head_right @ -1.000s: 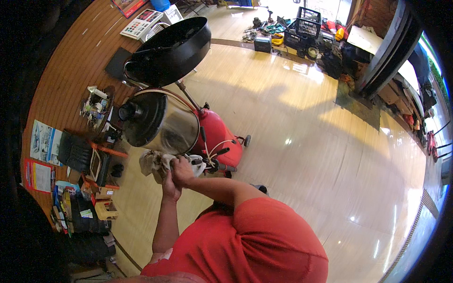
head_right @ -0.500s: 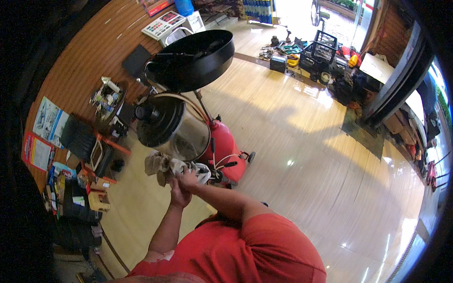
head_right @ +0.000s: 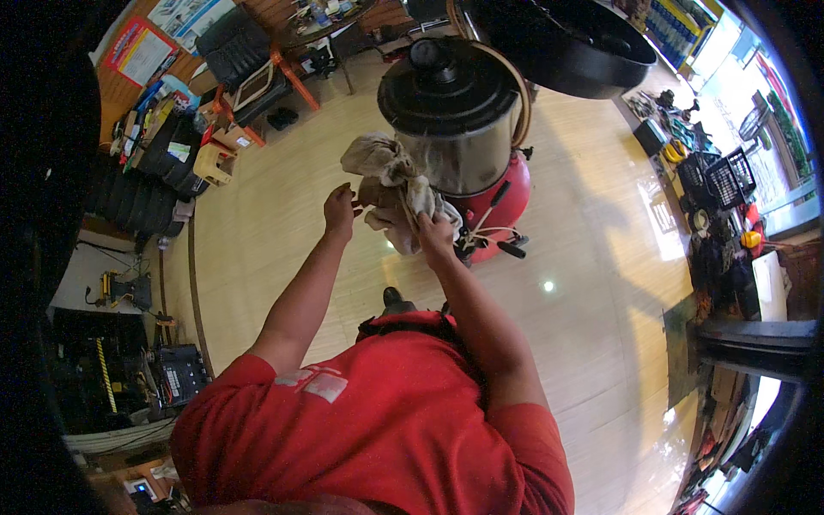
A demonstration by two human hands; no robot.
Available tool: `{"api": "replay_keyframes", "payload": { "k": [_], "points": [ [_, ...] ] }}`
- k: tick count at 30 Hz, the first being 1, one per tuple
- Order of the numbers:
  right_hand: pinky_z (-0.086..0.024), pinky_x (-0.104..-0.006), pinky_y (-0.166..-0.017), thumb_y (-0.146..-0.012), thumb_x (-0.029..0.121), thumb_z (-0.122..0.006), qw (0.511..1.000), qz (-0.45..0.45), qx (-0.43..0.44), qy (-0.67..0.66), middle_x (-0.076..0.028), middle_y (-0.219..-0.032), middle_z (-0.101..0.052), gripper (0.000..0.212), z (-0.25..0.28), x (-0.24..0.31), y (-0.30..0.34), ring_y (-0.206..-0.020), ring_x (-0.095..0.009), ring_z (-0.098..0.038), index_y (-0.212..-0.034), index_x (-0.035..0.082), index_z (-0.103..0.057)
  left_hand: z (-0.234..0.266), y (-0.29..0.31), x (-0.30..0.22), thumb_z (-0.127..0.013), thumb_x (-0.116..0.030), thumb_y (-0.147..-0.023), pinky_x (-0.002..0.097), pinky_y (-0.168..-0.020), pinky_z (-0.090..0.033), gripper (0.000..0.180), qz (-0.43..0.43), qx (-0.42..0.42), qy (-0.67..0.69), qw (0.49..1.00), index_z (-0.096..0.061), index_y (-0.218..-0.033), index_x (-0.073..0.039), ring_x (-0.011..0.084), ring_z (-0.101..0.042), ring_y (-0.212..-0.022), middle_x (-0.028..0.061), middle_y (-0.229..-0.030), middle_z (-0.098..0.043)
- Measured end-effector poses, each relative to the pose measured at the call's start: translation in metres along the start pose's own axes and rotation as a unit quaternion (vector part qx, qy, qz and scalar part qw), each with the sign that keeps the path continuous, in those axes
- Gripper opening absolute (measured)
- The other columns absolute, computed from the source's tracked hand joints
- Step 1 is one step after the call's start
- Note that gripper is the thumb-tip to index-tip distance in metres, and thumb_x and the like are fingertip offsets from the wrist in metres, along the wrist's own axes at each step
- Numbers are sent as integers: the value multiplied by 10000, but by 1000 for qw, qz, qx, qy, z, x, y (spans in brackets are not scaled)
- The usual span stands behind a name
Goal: The person uses a wrench to loosen a bolt under a car, then walks to a tool cart to retrieve a rag and wipe their hands. They return to the oil drain pan, wipe it with the rag, and walk up a staircase.
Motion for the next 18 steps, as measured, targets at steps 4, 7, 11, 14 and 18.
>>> {"api": "replay_keyframes", "payload": {
  "k": [4, 7, 11, 14, 18],
  "points": [
    [-408, -375, -892, -814, 219, -606, 979, 112, -80, 151, -204, -1113, -555, 458, 8, 28, 5, -1046, -319, -526, -1171, -46, -497, -2, -33, 21, -521, -502, -860, 421, -706, -472, 475, 130, 1, 6, 992, -505, -1008, -51, 213, -488, -786, 80, -898, -498],
    [-317, -465, -987, -777, 216, -639, 927, 218, -158, 262, -320, -1293, -354, 596, 8, 64, 37, -1199, -461, -345, -1255, -42, -392, -7, -58, 27, -571, -598, -798, 501, -735, -436, 566, 179, -27, 17, 983, -497, -1004, -76, 221, -399, -744, 82, -907, -466],
    [-315, -463, -1000, -803, 150, -609, 890, 339, -129, 274, -328, -1317, -327, 482, -14, 117, 74, -1202, -467, -352, -1222, -14, -437, -13, -85, 29, -620, -537, -786, 503, -743, -423, 564, 199, -39, 129, 971, -513, -1069, -61, 221, -418, -763, 80, -908, -484],
    [-378, -460, -934, -812, 105, -585, 901, 380, -17, 210, -259, -1242, -453, 374, -43, 137, 86, -1143, -436, -434, -1167, 21, -504, 11, -108, 14, -674, -414, -785, 431, -755, -417, 529, 85, -46, 115, 989, -540, -1120, -27, 210, -433, -757, 81, -911, -513],
    [-438, -469, -822, -826, 93, -563, 908, 375, 66, 177, -237, -1085, -552, 282, -66, 146, 50, -989, -428, -529, -1089, -4, -540, -27, -51, -64, -509, -217, -899, 345, -842, -438, 335, -167, 52, 174, 969, -573, -1110, 35, 192, -554, -942, 97, -1025, -602]
  ]
}}
Point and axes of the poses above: each hand's wrist, its own y-axis away from the middle knuckle, its own z-axis out of the back of the hand, x = y × z, the point moved 10 cm from there along -y, towards the middle knuckle
